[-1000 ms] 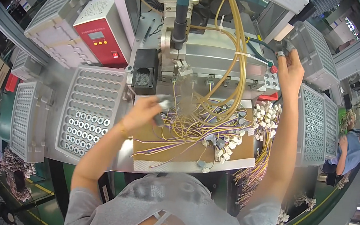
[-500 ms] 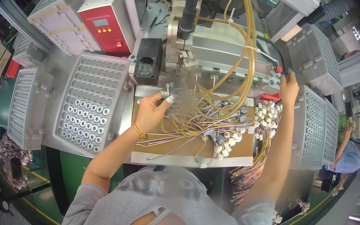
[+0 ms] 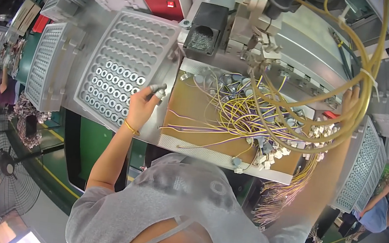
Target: The person hangs a document above the workstation, takes metal rings from a tray to attach them onto wire harness connectors by hand, inserts the terminals into a machine, and arranges the wire harnesses.
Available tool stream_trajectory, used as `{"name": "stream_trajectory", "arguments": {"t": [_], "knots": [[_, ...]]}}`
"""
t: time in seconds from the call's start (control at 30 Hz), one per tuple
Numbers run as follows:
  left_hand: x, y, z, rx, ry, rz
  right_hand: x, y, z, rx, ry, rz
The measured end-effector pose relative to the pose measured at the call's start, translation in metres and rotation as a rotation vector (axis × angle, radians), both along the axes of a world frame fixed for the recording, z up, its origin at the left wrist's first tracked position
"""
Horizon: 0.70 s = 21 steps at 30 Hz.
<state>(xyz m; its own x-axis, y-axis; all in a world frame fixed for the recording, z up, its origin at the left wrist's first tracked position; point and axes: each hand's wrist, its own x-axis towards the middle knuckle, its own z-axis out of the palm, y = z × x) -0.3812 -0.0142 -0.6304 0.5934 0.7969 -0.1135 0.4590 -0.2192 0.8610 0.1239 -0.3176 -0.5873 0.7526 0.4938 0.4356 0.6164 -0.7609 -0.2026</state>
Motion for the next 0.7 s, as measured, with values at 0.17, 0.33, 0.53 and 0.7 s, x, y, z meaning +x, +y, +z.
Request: {"name": "stream_trajectory", "arguments": {"t": [0.17,0.33,0.53,0.7], "knots": [[-0.011,-0.012,-0.016,0.005,0.109,-0.170,0.046,-0.022,-0.014,0.059,0.115,0.139],[-0.012,-0.009,-0.007,0.277,0.285,-0.240,0.009,-0.001,0.006,-0.020,-0.109,-0.032],[-0.007,-0.010,0.030,0.043,-0.028,-0.161,-0.026,-0.008,0.007,-0.274,-0.146,-0.099],[-0.005,-0.009,0.054,0.077,-0.052,-0.231,-0.017,-0.008,-0.012,0.082,-0.214,0.164]]}}
